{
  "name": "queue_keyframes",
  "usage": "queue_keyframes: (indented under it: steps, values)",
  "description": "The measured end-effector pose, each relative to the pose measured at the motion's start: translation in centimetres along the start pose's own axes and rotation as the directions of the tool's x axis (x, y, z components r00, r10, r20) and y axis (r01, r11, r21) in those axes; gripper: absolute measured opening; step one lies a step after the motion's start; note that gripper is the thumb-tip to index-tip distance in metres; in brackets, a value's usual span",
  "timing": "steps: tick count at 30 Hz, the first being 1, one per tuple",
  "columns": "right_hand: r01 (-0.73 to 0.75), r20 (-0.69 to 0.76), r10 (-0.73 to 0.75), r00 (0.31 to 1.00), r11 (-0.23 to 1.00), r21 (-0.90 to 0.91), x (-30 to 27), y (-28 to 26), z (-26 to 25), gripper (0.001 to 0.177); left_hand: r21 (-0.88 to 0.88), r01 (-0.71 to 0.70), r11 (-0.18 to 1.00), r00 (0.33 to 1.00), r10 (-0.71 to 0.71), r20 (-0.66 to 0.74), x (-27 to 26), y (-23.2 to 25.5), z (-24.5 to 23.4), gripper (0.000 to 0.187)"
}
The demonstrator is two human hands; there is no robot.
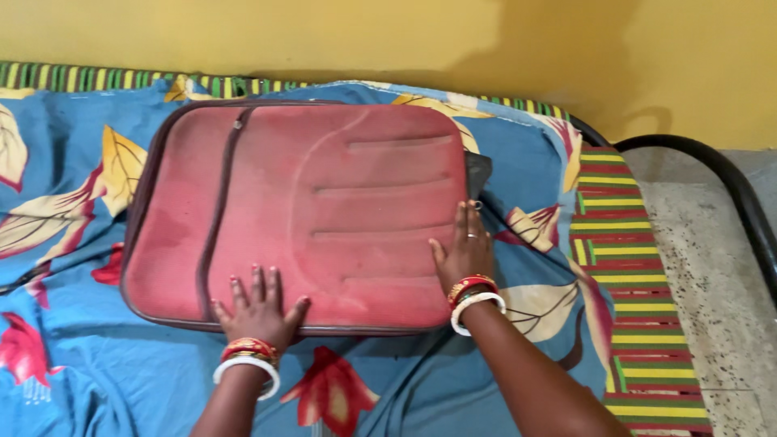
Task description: The person folds a pair of brown trousers on a bed and places them into an open red suitcase. The person then closes and zips the suitcase, later unzips it, and removes several folded garments including shirts and jeans, placing them on the bed.
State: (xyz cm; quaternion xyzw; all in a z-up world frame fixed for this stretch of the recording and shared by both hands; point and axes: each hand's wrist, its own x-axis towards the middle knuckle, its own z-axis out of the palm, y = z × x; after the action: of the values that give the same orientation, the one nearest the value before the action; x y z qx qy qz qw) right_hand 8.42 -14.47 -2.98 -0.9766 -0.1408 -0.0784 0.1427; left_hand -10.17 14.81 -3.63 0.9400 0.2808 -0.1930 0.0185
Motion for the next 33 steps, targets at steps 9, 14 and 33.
queue_keyframes:
  steps: [9, 14, 33]
  values:
    - [-0.041, 0.081, 0.050, 0.995, 0.993, -0.112, 0.0, -1.5, -0.1, 0.091, -0.023, -0.015, 1.000, 0.986, 0.019, 0.166, -1.1, 0.6, -2.9, 0.091]
    - [-0.078, 0.102, 0.091, 0.991, 0.989, -0.123, -0.4, -2.4, -0.9, 0.088, -0.025, -0.032, 0.999, 0.971, 0.037, 0.236, -1.3, 0.5, -3.9, 0.092]
    - [-0.019, 0.043, 0.026, 0.999, 0.988, -0.156, -0.4, -2.8, -1.2, 0.085, -0.026, -0.132, 0.991, 0.967, 0.134, 0.214, 0.2, -0.3, -5.5, 0.100]
